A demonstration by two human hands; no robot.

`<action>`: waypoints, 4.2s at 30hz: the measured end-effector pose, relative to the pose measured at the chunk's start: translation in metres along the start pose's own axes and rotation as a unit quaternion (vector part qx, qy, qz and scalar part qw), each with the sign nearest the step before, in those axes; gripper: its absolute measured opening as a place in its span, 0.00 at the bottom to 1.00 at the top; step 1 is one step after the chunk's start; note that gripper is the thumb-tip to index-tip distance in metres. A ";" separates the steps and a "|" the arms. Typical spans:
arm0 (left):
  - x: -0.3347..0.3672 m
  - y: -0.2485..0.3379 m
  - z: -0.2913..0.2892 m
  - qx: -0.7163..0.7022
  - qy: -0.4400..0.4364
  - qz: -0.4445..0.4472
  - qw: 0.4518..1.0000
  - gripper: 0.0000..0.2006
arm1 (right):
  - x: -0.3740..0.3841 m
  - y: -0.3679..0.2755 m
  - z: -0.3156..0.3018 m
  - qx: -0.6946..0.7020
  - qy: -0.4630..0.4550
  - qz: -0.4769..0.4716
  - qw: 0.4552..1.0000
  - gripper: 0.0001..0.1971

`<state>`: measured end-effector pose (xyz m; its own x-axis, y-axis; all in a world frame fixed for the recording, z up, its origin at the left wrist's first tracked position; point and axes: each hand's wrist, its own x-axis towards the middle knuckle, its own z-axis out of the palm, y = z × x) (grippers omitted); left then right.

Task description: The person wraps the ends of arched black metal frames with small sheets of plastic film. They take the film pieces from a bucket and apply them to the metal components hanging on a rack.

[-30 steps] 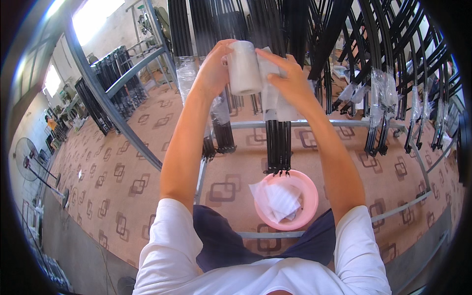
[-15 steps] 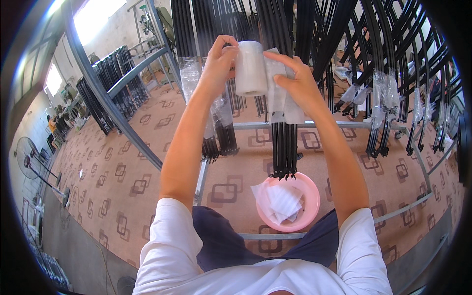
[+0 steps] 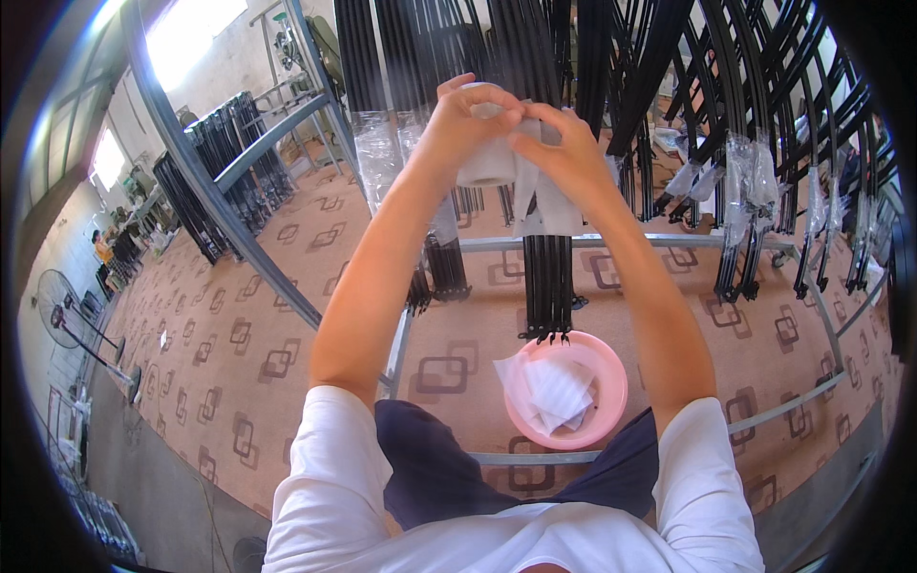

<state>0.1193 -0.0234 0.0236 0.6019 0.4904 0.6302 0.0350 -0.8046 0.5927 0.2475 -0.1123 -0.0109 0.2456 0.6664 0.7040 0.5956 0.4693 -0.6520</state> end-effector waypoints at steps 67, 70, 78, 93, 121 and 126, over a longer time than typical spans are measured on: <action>0.012 0.067 0.037 -0.209 0.143 -0.042 0.967 0.30 | -0.010 0.018 0.002 0.528 -0.017 0.147 0.836 0.21; 0.006 0.067 0.043 -0.165 0.217 -0.038 0.961 0.28 | -0.013 0.015 0.007 0.497 -0.012 0.135 0.857 0.19; -0.026 0.069 0.040 -0.107 0.131 -0.060 0.984 0.28 | -0.015 0.001 0.000 0.341 -0.054 0.119 0.931 0.11; -0.011 0.087 0.040 0.119 0.172 -0.086 0.974 0.35 | -0.011 -0.003 -0.017 0.608 -0.166 0.121 0.767 0.22; -0.002 -0.012 0.055 -0.495 0.057 -0.168 0.850 0.14 | -0.014 -0.011 0.001 0.530 0.062 0.142 0.834 0.30; -0.006 0.005 0.057 -0.474 0.091 -0.182 0.857 0.15 | -0.018 -0.016 0.003 0.581 0.158 0.111 0.791 0.30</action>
<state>0.1613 -0.0496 -0.0064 0.5517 0.7642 0.3341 -0.5217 0.0036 0.8531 0.2313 -0.1304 -0.0140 0.5342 0.7148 0.4513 -0.5481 0.6994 -0.4588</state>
